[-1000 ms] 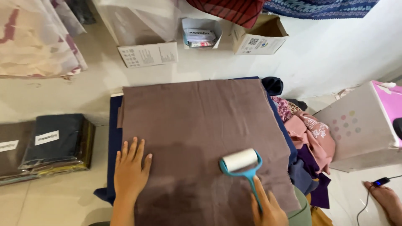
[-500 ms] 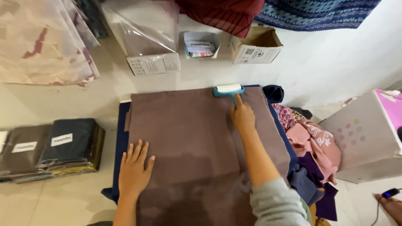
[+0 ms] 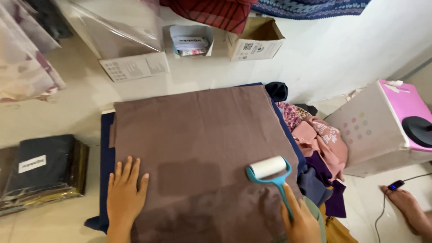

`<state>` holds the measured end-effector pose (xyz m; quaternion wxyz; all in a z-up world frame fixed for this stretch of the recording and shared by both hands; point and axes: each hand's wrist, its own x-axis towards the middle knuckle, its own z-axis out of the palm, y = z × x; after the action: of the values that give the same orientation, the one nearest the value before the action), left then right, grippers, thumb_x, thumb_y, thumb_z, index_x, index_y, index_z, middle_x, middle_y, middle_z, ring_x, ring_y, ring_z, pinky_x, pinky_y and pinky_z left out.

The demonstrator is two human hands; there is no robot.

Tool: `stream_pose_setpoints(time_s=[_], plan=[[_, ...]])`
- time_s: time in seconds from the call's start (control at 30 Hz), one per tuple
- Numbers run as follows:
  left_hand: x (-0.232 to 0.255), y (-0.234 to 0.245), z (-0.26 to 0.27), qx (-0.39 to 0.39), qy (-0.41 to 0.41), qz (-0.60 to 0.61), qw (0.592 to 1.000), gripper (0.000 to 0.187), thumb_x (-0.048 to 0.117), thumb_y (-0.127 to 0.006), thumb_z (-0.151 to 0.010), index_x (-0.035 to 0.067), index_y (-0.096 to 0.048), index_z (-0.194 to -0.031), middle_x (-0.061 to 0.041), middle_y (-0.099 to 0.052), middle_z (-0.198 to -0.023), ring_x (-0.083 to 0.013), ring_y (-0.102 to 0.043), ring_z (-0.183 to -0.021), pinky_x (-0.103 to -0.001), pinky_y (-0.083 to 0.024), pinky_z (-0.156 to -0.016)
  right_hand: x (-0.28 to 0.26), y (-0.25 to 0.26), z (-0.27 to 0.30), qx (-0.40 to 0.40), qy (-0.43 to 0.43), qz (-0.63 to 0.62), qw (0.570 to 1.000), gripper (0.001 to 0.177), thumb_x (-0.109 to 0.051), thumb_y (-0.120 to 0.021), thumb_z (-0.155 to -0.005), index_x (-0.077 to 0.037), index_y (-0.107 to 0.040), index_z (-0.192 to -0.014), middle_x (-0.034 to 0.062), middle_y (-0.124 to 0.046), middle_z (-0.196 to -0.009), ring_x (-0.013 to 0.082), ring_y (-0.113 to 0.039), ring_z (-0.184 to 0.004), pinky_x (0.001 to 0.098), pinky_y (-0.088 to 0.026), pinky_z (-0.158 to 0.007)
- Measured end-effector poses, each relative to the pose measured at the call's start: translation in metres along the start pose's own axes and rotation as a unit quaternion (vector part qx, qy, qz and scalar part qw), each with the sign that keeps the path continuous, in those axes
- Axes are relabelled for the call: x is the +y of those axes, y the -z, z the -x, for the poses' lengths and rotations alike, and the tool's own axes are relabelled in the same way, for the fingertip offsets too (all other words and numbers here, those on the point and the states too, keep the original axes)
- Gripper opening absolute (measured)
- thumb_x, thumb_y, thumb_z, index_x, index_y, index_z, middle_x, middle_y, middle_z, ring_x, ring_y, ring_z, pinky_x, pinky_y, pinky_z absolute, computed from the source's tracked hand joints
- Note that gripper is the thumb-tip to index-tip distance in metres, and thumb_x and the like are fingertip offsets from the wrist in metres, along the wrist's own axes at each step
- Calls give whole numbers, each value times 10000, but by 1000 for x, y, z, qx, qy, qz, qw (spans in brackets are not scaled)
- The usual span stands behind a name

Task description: Unfolding a piece of fabric and using a lint roller to remove debris from its surface.

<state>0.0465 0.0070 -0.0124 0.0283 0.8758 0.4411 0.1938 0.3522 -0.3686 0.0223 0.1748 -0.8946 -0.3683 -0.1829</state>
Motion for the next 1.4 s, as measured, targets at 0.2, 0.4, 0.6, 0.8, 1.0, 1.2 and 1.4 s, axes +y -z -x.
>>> stream_pose_setpoints(time_s=[0.2,0.4,0.6,0.8,1.0,1.2,1.4], plan=[[5,9,-3,-101,52,32,993,654,519,-337,-1012,234,-333,-1601,-30,-279,-1692,-296,-173,-1585,-485,-135,-1263,7,-18,-79,-66,-15,-54,996,625,-245,-613,-960,-339,-447,-1555,160,-596,-884,463,-611,-756,578,-426,-612],[0,3,-2,-92,53,37,994,649,542,-340,-1008,266,-341,-1595,9,-268,-1694,-258,-175,-1582,-450,-128,-1264,-17,-128,-244,37,81,-125,988,547,-164,-594,-935,-185,-531,-1478,255,-691,-1164,535,-641,-862,593,-469,-616],[0,5,-5,-60,37,25,997,637,526,-411,-990,258,-403,-1569,7,-323,-1675,-267,-225,-1571,-465,-173,-1253,-30,-153,-318,-71,8,-126,989,582,-268,-559,-938,-222,-483,-1513,322,-689,-1083,574,-628,-981,681,-466,-813],[-1,1,-3,-84,43,43,995,637,535,-377,-1001,272,-369,-1581,14,-291,-1684,-253,-193,-1577,-465,-158,-1253,10,-89,-194,-58,49,-132,988,524,-196,-562,-964,-161,-475,-1480,308,-696,-927,556,-635,-840,602,-444,-657],[4,8,-5,-81,41,41,995,640,530,-360,-1008,246,-371,-1582,-24,-304,-1679,-295,-209,-1570,-480,-155,-1257,60,-4,-54,-25,17,-151,988,594,-132,-665,-927,-215,-555,-1505,140,-736,-999,322,-716,-813,419,-519,-763],[2,6,2,-24,7,60,998,636,519,-339,-1053,165,-408,-1577,-96,-318,-1674,-329,-226,-1562,-501,-170,-1253,49,45,-99,-116,72,-47,990,470,-335,-618,-942,-340,-616,-1412,-71,-729,-1308,327,-768,-817,497,-538,-635],[1,14,-3,197,-11,129,972,376,277,-603,-1047,196,-667,-1408,-83,-623,-1457,-301,-557,-1373,-427,-391,-1177,-112,34,-147,-111,288,-248,918,340,-271,-747,-906,-232,-759,-1244,104,-800,-1035,355,-761,-921,478,-598,-771]])
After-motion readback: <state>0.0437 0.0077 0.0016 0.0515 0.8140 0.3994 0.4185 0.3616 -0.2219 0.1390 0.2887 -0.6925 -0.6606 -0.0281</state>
